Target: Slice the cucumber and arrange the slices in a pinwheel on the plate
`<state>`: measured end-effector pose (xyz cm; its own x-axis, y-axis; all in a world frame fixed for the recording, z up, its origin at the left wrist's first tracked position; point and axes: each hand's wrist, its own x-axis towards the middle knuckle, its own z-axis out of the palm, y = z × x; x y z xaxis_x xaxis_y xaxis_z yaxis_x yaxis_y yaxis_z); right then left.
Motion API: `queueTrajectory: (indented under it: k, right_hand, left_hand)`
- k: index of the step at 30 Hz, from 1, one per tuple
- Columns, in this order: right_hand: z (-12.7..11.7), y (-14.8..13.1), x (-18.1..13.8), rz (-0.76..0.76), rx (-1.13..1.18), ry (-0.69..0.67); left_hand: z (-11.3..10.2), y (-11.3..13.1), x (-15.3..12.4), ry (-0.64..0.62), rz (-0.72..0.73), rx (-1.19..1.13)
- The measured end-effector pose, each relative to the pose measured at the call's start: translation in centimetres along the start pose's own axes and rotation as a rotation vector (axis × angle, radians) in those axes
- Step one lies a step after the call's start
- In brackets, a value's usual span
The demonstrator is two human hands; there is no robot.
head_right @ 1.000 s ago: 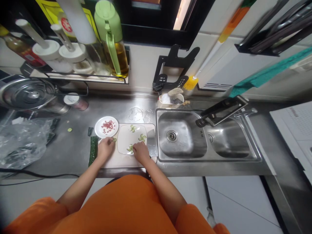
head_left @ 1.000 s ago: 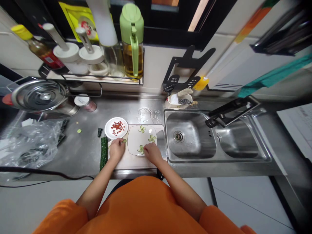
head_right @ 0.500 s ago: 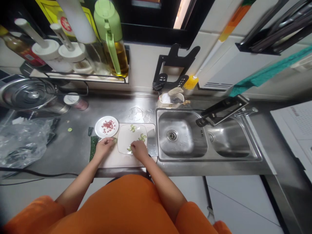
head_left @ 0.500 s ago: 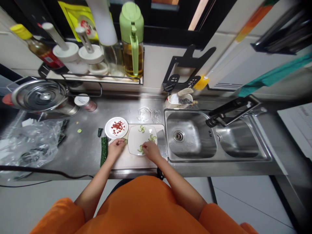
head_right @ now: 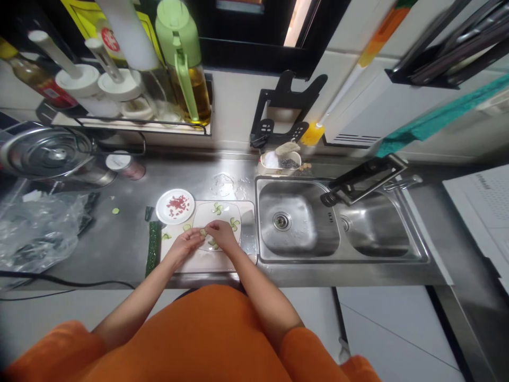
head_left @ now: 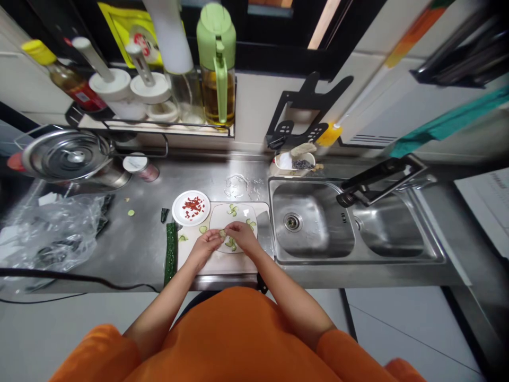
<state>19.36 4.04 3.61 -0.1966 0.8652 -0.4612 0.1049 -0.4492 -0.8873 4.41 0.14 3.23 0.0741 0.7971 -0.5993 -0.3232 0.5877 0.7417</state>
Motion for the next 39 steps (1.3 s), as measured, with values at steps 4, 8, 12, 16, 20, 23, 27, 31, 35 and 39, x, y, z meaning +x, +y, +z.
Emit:
queueTrajectory:
  k: [4, 8, 12, 16, 20, 23, 27, 31, 35, 39]
  right_hand:
    - [0.1, -0.5, 0.0, 0.04, 0.079, -0.013]
    - [0.2, -0.7, 0.6, 0.04, 0.084, -0.026]
    - [0.4, -0.3, 1.8, 0.024, 0.018, -0.025]
    - [0.8, -0.1, 3.3, -0.049, -0.226, -0.01]
    - [1.2, 0.0, 4.4, -0.125, -0.545, 0.032]
    - [1.5, 0.2, 4.8, -0.135, -0.617, 0.04]
    - [1.9, 0.4, 5.1, -0.147, -0.715, 0.037]
    - [2.3, 0.5, 5.1, -0.157, -0.816, 0.033]
    - [2.5, 0.4, 4.7, -0.162, -0.902, 0.045]
    - [2.6, 0.3, 4.2, -0.189, -1.045, 0.03]
  left_hand:
    - [0.2, -0.5, -0.1, 0.065, 0.066, 0.046]
    - [-0.3, -0.3, 0.2, 0.16, 0.177, 0.206]
    - [-1.5, 0.2, 0.6, 0.303, 0.38, 0.593]
    - [-2.8, 0.6, 1.4, 0.287, 0.663, 1.034]
    - [-3.7, 0.6, 2.3, 0.212, 0.815, 1.271]
    - [-4.0, 0.3, 2.9, 0.214, 0.811, 1.37]
    - [-3.9, -0.1, 3.2, 0.23, 0.758, 1.461]
    - [-3.6, 0.0, 3.0, 0.243, 0.74, 1.487]
    - [-3.4, 0.1, 2.6, 0.221, 0.742, 1.495]
    - [-3.3, -0.2, 2.1, 0.206, 0.734, 1.534]
